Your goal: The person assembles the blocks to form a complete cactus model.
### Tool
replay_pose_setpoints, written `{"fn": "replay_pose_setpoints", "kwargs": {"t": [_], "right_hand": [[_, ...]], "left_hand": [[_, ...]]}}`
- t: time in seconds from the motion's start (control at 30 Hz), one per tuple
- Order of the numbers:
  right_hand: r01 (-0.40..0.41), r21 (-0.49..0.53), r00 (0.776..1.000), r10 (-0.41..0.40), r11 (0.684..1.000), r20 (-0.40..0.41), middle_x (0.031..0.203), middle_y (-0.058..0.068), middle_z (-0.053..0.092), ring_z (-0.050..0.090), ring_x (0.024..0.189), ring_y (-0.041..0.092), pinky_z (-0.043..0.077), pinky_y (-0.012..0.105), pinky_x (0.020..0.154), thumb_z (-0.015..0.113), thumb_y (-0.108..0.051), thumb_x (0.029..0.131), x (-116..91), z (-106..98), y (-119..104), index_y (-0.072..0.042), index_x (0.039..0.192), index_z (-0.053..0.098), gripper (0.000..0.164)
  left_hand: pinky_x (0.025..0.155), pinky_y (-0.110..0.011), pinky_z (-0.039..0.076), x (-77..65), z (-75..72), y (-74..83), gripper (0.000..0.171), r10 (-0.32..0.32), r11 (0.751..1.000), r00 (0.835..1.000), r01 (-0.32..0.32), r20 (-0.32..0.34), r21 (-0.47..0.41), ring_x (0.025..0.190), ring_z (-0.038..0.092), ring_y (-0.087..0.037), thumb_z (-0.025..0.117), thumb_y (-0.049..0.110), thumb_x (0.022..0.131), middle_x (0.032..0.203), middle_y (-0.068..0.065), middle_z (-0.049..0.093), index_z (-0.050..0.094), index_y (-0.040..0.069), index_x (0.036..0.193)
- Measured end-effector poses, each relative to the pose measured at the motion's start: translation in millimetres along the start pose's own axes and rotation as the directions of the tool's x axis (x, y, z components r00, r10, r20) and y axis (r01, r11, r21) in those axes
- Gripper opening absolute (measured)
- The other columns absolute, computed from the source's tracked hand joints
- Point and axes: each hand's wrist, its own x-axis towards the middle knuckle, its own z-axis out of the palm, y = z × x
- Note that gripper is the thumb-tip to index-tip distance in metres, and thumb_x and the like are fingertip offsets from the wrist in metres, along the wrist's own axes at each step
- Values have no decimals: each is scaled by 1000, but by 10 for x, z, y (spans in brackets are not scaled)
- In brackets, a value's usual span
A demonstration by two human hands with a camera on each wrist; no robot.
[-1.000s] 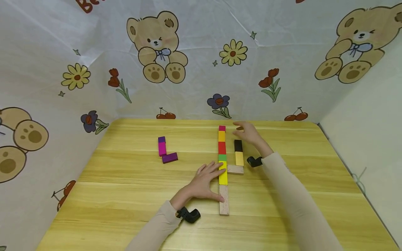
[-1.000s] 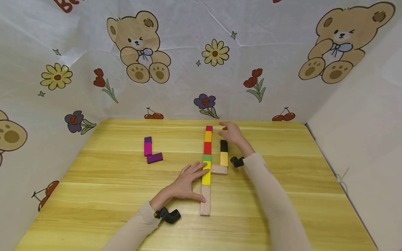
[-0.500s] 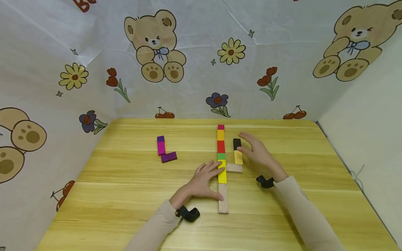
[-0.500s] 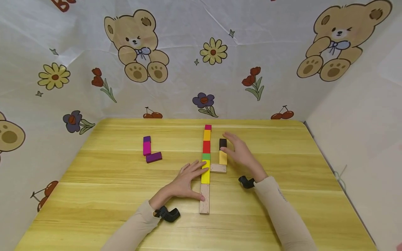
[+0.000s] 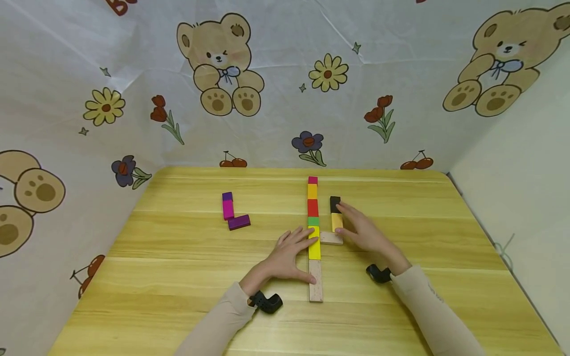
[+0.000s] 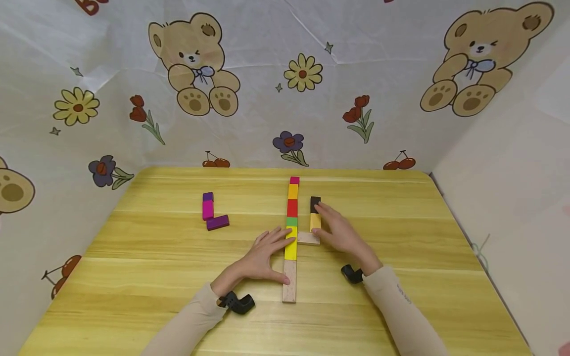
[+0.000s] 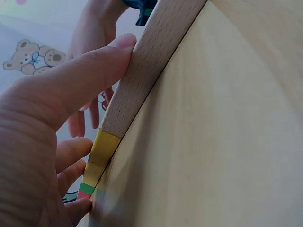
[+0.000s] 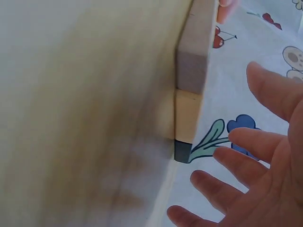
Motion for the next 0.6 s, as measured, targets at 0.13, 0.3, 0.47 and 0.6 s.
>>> {"fn": "replay_pose_setpoints", "kwargs": {"t": [0.13,0.3,0.47,0.6], "right_hand": [[6,-3,1000,-6,1000,29,160,22,22,23,146,45,23,62,115,62,-31,96,-25,35,31,-2,154,27,73],[10,-23,999,-9,1000,40,161,21,20,18,146,46,20,65,115,61,-34,96,-46,58,58,-2,154,26,75],[-2,-58,997,6,998,77,162,20,17,12,147,49,12,71,113,59,-37,97,-67,91,77,-4,155,24,75],[-13,-72,996,19,997,88,162,19,17,13,148,47,8,73,112,57,-40,97,-77,112,80,-5,155,25,75]], "left_hand": [[122,-54,5,4,2,0,100,2,1000,1000,-2,1,-1,153,8,-29,81,57,70,164,2,19,37,20,152],[122,-54,6,7,12,-5,100,2,1000,1000,-2,0,7,153,8,-29,81,57,70,164,2,19,37,19,152],[122,-54,6,0,6,4,101,-5,1000,1000,5,7,8,153,7,-29,81,57,70,164,3,18,37,20,152],[122,-54,6,-3,-6,13,100,-6,1000,1000,6,8,8,153,7,-29,81,57,70,164,3,18,37,20,152]]}}
